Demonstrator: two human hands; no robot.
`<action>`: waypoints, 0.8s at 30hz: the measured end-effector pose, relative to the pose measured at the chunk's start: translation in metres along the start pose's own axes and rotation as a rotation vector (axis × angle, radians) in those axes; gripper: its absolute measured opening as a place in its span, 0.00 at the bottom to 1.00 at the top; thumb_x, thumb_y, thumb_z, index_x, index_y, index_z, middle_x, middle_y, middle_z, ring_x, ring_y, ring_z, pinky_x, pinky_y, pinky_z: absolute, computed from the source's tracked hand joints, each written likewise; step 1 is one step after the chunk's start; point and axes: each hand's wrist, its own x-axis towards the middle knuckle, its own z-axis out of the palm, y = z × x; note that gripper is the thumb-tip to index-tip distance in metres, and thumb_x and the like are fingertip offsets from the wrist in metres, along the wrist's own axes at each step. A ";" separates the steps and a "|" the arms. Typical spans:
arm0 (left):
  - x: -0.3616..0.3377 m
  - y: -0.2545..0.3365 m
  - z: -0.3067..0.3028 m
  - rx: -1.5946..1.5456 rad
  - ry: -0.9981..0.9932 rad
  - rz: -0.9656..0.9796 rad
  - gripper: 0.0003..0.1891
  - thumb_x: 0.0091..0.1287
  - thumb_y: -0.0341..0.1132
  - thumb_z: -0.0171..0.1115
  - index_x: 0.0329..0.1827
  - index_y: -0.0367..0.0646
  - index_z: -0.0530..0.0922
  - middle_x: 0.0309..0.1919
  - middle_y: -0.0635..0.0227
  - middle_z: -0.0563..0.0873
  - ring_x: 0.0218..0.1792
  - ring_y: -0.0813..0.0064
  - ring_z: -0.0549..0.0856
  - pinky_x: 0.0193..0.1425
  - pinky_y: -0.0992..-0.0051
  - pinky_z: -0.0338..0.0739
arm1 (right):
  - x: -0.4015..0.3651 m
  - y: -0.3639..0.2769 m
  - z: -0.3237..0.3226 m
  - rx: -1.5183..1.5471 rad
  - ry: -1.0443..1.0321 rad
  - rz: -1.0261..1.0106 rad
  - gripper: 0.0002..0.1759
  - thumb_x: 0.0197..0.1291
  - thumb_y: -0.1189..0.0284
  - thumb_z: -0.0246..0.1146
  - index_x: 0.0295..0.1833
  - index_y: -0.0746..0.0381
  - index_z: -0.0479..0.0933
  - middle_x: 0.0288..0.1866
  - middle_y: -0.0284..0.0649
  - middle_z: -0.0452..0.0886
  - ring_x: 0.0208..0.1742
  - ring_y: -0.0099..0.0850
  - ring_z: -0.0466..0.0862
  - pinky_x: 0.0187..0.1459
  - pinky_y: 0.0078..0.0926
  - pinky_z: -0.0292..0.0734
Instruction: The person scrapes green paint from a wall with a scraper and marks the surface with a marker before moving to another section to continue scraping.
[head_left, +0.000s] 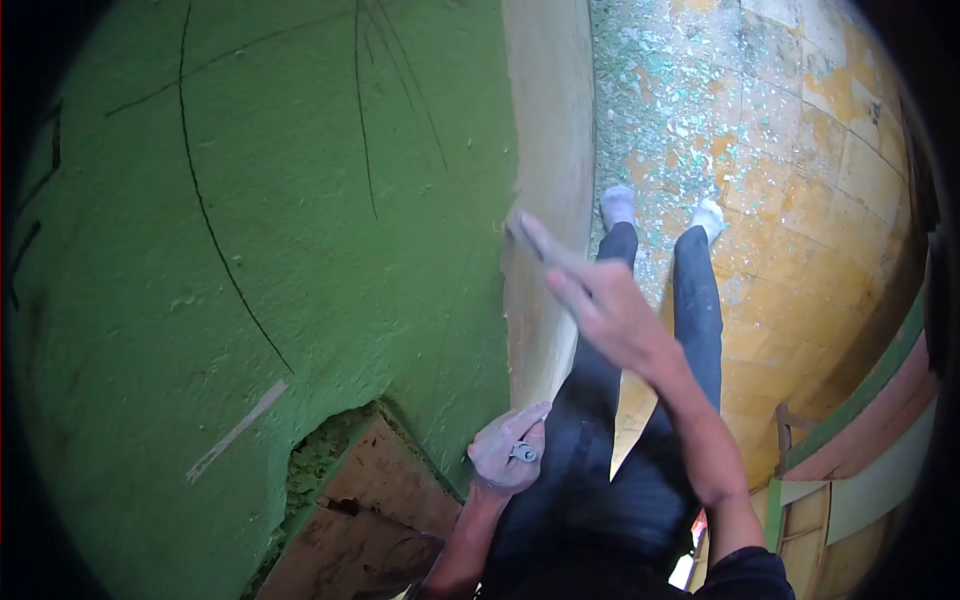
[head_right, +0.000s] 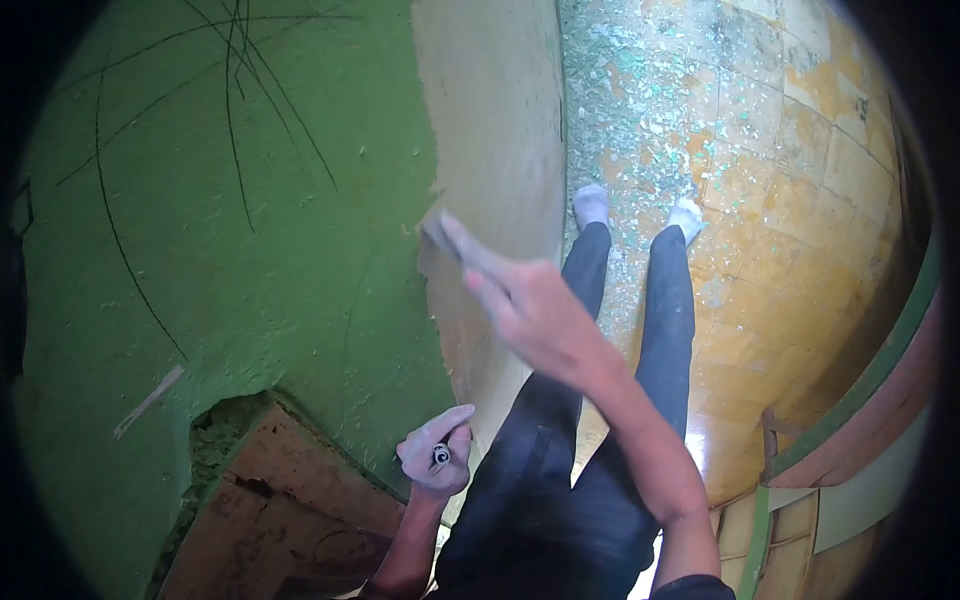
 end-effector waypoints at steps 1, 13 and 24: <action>-0.002 -0.002 0.003 -0.037 0.013 -0.029 0.09 0.69 0.25 0.65 0.48 0.31 0.87 0.33 0.56 0.91 0.25 0.73 0.88 0.32 0.77 0.82 | 0.009 0.002 -0.006 -0.007 0.011 -0.005 0.28 0.75 0.69 0.52 0.79 0.56 0.66 0.62 0.62 0.79 0.48 0.53 0.86 0.56 0.36 0.76; -0.002 -0.001 0.005 0.054 -0.044 -0.055 0.09 0.67 0.21 0.64 0.49 0.33 0.87 0.31 0.59 0.90 0.24 0.75 0.86 0.30 0.76 0.80 | 0.010 -0.006 -0.019 -0.115 -0.087 0.068 0.29 0.75 0.70 0.52 0.80 0.57 0.65 0.51 0.58 0.77 0.51 0.52 0.79 0.57 0.41 0.69; -0.001 -0.001 0.004 0.005 0.000 -0.021 0.09 0.69 0.23 0.63 0.48 0.31 0.87 0.27 0.60 0.89 0.22 0.76 0.84 0.28 0.78 0.78 | 0.017 -0.009 -0.013 -0.217 0.047 -0.057 0.29 0.73 0.72 0.53 0.79 0.56 0.66 0.34 0.64 0.78 0.32 0.59 0.81 0.41 0.49 0.74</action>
